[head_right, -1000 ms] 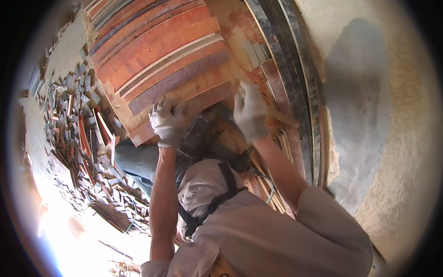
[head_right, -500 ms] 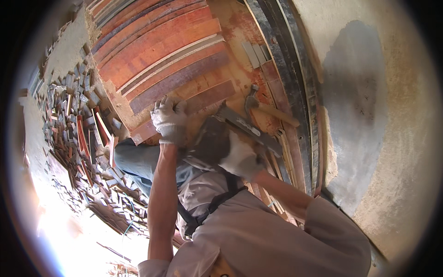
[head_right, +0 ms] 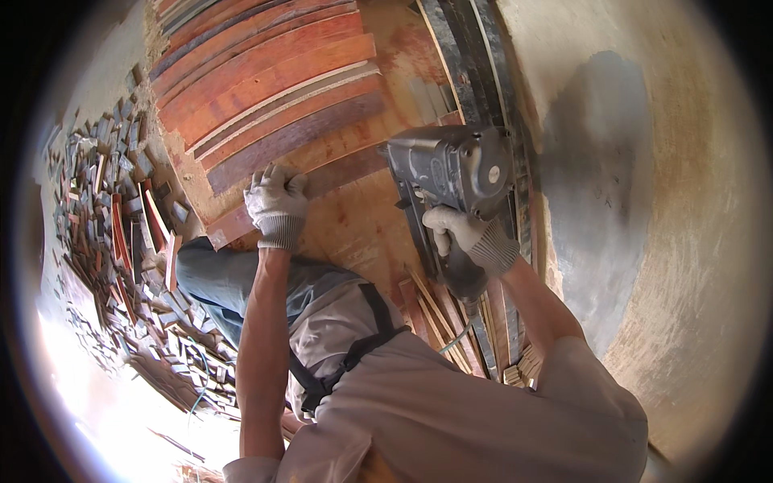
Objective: The person installs hardwood flooring planks on a subfloor. They place each plank, use a nail gun to secure it, and occasionally use a hammer to tap the planks into place.
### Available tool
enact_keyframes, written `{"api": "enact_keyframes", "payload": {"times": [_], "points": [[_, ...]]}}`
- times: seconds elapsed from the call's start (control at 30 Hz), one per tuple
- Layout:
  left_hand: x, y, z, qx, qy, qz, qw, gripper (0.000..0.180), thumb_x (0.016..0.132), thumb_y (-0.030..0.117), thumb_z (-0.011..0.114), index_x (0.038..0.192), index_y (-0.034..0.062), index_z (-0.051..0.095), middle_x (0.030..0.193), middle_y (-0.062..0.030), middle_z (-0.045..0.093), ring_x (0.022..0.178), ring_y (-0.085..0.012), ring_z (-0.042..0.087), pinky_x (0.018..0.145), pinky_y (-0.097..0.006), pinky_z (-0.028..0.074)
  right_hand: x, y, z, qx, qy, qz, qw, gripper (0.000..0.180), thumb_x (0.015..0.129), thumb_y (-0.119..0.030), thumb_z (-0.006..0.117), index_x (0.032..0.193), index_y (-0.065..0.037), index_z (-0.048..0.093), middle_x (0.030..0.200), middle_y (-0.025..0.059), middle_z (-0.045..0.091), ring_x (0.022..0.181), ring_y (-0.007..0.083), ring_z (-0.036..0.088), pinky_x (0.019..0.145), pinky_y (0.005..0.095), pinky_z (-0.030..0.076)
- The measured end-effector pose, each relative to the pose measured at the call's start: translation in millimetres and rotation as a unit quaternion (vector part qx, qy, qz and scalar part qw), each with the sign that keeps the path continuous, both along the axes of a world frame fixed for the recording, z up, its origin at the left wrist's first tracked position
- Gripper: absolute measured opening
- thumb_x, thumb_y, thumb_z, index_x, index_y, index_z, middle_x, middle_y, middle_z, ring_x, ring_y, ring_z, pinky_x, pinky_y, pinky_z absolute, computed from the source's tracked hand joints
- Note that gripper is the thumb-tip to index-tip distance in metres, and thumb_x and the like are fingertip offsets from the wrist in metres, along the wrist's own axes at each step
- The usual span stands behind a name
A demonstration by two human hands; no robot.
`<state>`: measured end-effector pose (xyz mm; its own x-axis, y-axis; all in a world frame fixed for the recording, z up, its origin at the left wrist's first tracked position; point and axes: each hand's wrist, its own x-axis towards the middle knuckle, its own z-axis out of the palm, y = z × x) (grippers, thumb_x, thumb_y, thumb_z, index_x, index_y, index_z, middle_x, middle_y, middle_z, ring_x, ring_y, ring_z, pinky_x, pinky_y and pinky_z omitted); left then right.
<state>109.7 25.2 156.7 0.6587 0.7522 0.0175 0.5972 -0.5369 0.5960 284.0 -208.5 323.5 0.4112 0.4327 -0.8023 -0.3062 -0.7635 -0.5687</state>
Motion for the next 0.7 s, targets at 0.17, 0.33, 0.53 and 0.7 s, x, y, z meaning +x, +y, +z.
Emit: {"api": "enact_keyframes", "payload": {"times": [0.17,0.33,0.53,0.7], "points": [[-1,0,-3,0.003,-0.023,-0.004,1.0,0.009,0.079,0.021,0.075,0.079,0.0148,0.068,0.086,-0.0047,0.071,0.092,-0.0322,0.065,0.083,-0.05,0.048,8,-1,-6,0.026,0.033,-0.008,0.999,0.035,0.101,-0.02,0.053,0.071,-0.006,0.062,0.059,0.0044,0.057,0.057,0.0124,0.054,0.067,0.0293,0.046],[0,-1,-4,-0.002,-0.014,-0.004,1.0,0.01,0.079,0.022,0.075,0.079,0.0146,0.067,0.087,-0.0046,0.071,0.093,-0.0327,0.065,0.084,-0.05,0.047,8,-1,-9,0.024,-0.001,0.023,0.999,0.027,0.101,-0.016,0.054,0.077,-0.005,0.062,0.059,0.0036,0.056,0.055,0.0131,0.056,0.064,0.0293,0.047],[-1,0,-5,-0.004,-0.015,-0.008,1.0,0.01,0.08,0.022,0.074,0.08,0.0145,0.067,0.088,-0.0043,0.07,0.093,-0.0324,0.065,0.085,-0.049,0.047,7,8,2,-0.001,0.031,-0.046,0.998,0.016,0.096,-0.014,0.058,0.099,-0.001,0.067,0.06,0.0042,0.057,0.054,0.0129,0.056,0.061,0.0284,0.047],[-1,1,-7,0.008,-0.017,-0.02,1.0,0.009,0.079,0.021,0.074,0.081,0.0141,0.068,0.088,-0.0056,0.07,0.093,-0.0325,0.065,0.086,-0.049,0.047,3,19,21,-0.003,0.031,-0.07,0.997,0.027,0.092,-0.014,0.06,0.113,0.002,0.066,0.061,0.0041,0.057,0.055,0.0133,0.057,0.059,0.0282,0.047]]}}
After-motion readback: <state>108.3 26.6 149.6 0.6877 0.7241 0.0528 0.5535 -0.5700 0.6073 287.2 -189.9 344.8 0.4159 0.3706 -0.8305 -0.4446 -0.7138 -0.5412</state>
